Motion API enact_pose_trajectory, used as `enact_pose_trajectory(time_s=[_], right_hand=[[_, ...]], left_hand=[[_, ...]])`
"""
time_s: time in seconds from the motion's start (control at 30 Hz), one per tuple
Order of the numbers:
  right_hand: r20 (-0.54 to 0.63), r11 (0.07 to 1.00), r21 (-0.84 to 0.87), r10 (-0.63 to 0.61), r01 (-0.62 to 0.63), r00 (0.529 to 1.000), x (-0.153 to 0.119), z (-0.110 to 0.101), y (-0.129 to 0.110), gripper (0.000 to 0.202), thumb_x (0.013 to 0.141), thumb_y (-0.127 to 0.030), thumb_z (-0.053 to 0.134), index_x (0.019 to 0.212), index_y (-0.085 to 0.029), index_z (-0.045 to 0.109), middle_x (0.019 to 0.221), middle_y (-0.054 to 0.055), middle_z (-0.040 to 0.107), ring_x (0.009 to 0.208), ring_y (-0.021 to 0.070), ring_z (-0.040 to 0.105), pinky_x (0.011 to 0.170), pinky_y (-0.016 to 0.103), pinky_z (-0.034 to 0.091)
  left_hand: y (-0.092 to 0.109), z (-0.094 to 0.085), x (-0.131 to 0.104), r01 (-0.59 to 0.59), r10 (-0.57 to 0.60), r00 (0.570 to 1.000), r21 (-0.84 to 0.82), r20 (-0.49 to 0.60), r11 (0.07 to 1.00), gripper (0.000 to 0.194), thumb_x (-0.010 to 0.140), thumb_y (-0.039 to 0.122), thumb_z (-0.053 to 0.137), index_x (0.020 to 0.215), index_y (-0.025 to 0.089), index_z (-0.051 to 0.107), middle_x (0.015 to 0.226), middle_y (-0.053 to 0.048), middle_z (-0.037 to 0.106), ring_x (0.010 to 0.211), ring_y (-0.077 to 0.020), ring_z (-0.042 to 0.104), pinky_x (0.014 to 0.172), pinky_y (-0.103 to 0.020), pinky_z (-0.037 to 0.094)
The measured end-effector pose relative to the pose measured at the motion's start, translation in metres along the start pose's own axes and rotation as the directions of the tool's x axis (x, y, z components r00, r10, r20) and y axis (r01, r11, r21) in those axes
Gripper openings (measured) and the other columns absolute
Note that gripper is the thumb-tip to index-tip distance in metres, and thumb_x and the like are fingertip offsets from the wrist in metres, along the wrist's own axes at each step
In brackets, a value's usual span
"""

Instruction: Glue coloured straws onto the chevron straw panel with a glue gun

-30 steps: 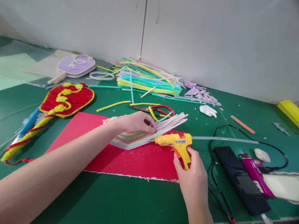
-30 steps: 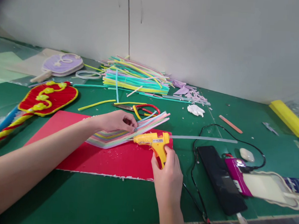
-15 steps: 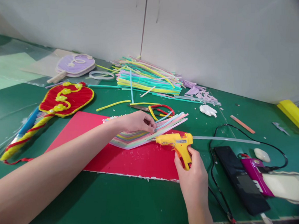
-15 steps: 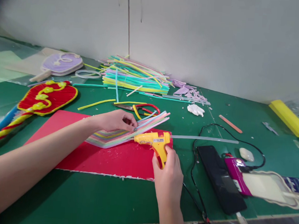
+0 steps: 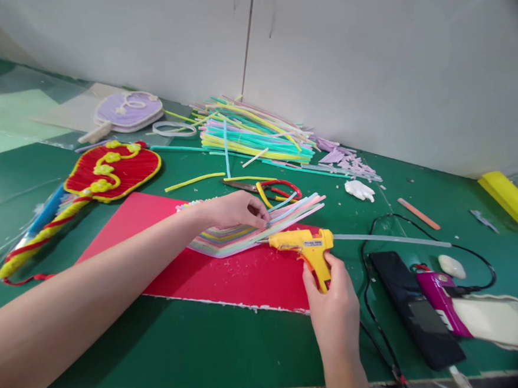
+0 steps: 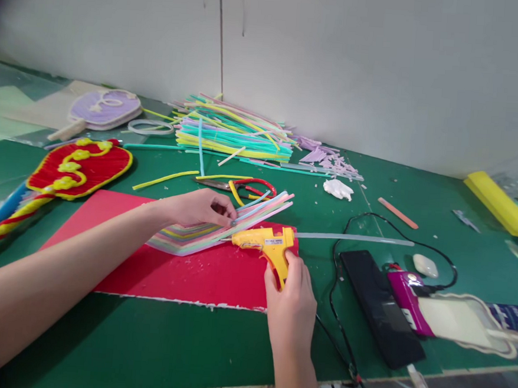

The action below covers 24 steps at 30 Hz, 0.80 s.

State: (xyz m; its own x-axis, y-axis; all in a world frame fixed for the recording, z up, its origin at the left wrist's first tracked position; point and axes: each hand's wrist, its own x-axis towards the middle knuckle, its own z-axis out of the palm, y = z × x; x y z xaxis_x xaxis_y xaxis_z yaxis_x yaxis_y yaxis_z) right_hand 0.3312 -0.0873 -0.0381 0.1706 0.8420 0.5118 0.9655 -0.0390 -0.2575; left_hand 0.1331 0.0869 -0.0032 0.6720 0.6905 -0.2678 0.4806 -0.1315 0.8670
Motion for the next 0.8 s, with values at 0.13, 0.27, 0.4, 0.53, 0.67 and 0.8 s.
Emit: enact_pose_trajectory(time_s=[0.13,0.27,0.4,0.53,0.67,0.8], right_hand=[[0.006,1.0,0.01,0.013,-0.013,1.0,-0.0007,0.0001,0.0,0.029,0.09,-0.035,0.05,0.111,-0.016,0.054,0.099,0.011,0.066,0.087,0.0205,0.066,0.07,0.028,0.054],[-0.001,1.0,0.003,0.012,-0.012,1.0,-0.0003,-0.0008,-0.0005,0.028,0.09,-0.035,0.05,0.111,-0.016,0.053,0.099,0.011,0.066,0.086,0.0204,0.066,0.069,0.028,0.054],[-0.01,0.999,-0.015,0.038,-0.038,0.999,0.001,-0.0027,-0.0011,0.028,0.089,-0.035,0.051,0.109,-0.016,0.054,0.095,0.011,0.066,0.081,0.0195,0.066,0.065,0.026,0.052],[-0.016,0.998,-0.014,0.056,-0.056,0.998,0.0019,-0.0042,-0.0014,0.029,0.089,-0.035,0.051,0.11,-0.015,0.054,0.094,0.011,0.067,0.081,0.0195,0.066,0.064,0.026,0.052],[-0.026,0.997,-0.013,0.077,-0.078,0.997,0.0023,-0.0044,-0.0012,0.029,0.089,-0.035,0.05,0.11,-0.016,0.054,0.093,0.01,0.067,0.081,0.0202,0.066,0.064,0.027,0.052],[-0.018,0.996,0.0,0.089,-0.089,0.996,0.0025,-0.0041,-0.0011,0.029,0.089,-0.036,0.05,0.11,-0.016,0.054,0.093,0.01,0.067,0.081,0.0212,0.066,0.065,0.028,0.052]], left_hand=[[-0.0018,0.0,0.0002,-0.01,0.01,1.0,0.003,0.003,1.0,0.022,0.066,0.034,0.067,0.081,0.018,0.071,0.07,0.003,0.063,0.067,-0.0126,0.051,0.06,-0.023,0.035],[-0.002,0.0008,0.0001,-0.003,0.003,1.0,-0.014,0.002,1.0,0.023,0.065,0.034,0.067,0.081,0.018,0.071,0.069,0.004,0.062,0.067,-0.0126,0.051,0.06,-0.023,0.036],[-0.0007,0.0007,-0.0002,0.0,0.0,1.0,-0.025,0.001,1.0,0.021,0.065,0.033,0.067,0.079,0.018,0.071,0.068,0.004,0.061,0.065,-0.012,0.049,0.059,-0.023,0.034],[-0.0011,-0.0005,-0.0002,0.0,0.0,1.0,-0.033,0.009,0.999,0.022,0.065,0.034,0.068,0.079,0.018,0.07,0.068,0.004,0.061,0.065,-0.0117,0.049,0.059,-0.023,0.034],[-0.0028,-0.0009,0.0,-0.022,0.022,1.0,-0.016,0.01,1.0,0.021,0.067,0.034,0.068,0.08,0.018,0.071,0.068,0.004,0.06,0.065,-0.0117,0.049,0.059,-0.022,0.035],[-0.0035,-0.0004,0.0004,-0.018,0.018,1.0,-0.006,0.009,1.0,0.022,0.067,0.036,0.068,0.081,0.019,0.071,0.069,0.003,0.061,0.067,-0.0125,0.051,0.061,-0.023,0.036]])
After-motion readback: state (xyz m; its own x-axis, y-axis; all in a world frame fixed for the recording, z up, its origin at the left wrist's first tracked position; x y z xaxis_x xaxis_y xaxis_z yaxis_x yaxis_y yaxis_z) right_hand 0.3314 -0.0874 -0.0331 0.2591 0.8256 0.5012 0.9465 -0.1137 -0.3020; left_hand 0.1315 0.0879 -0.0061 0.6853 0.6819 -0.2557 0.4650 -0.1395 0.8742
